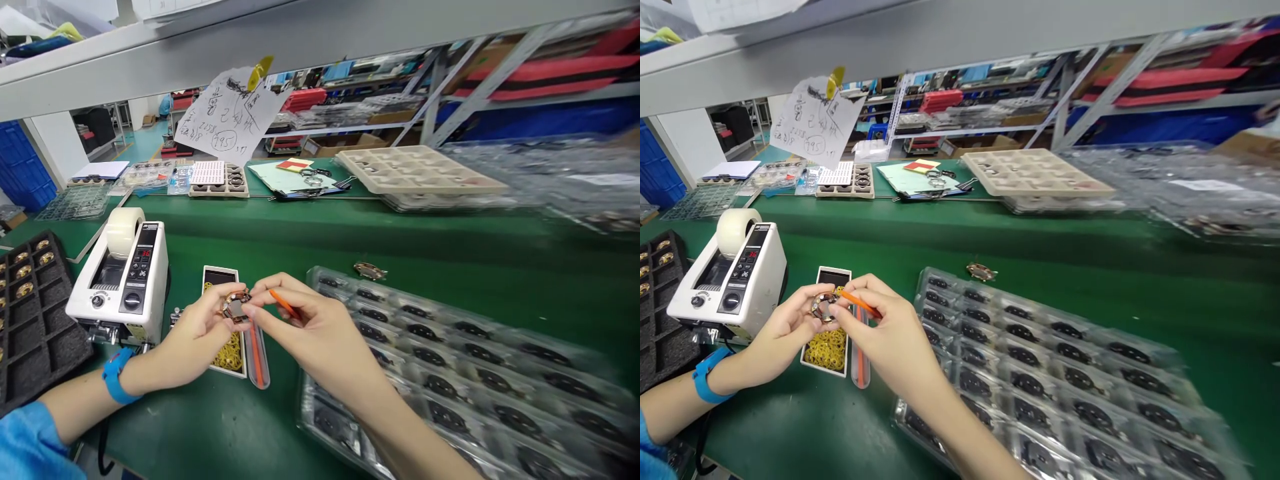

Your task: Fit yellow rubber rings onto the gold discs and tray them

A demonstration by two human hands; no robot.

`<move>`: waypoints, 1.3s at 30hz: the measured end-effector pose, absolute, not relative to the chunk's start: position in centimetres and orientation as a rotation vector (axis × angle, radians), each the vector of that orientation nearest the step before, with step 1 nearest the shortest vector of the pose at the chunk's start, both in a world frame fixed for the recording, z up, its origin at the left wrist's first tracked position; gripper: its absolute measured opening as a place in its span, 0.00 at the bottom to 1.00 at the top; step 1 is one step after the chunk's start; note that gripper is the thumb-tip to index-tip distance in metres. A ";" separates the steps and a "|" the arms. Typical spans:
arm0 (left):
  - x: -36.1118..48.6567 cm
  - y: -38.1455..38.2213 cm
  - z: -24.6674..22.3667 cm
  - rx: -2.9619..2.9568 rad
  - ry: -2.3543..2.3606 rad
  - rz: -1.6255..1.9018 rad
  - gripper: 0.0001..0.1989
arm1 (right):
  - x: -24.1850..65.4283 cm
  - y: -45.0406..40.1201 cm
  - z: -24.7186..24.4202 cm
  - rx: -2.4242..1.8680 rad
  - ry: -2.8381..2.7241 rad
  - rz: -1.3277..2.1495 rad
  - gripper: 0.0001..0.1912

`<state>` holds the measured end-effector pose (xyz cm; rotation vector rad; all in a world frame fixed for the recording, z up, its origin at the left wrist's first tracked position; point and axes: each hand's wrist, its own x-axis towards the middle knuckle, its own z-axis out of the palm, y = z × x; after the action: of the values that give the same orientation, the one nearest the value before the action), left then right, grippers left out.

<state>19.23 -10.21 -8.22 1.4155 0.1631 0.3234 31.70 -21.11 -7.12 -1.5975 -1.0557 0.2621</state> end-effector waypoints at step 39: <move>19.8 -9.7 -7.9 2.024 0.315 0.529 0.06 | 30.4 -21.5 -8.0 -1.689 -1.458 -0.560 0.07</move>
<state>19.84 -9.73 -7.89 2.0236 0.3151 0.5285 30.42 -21.54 -7.96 -1.6889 -1.4577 -0.5600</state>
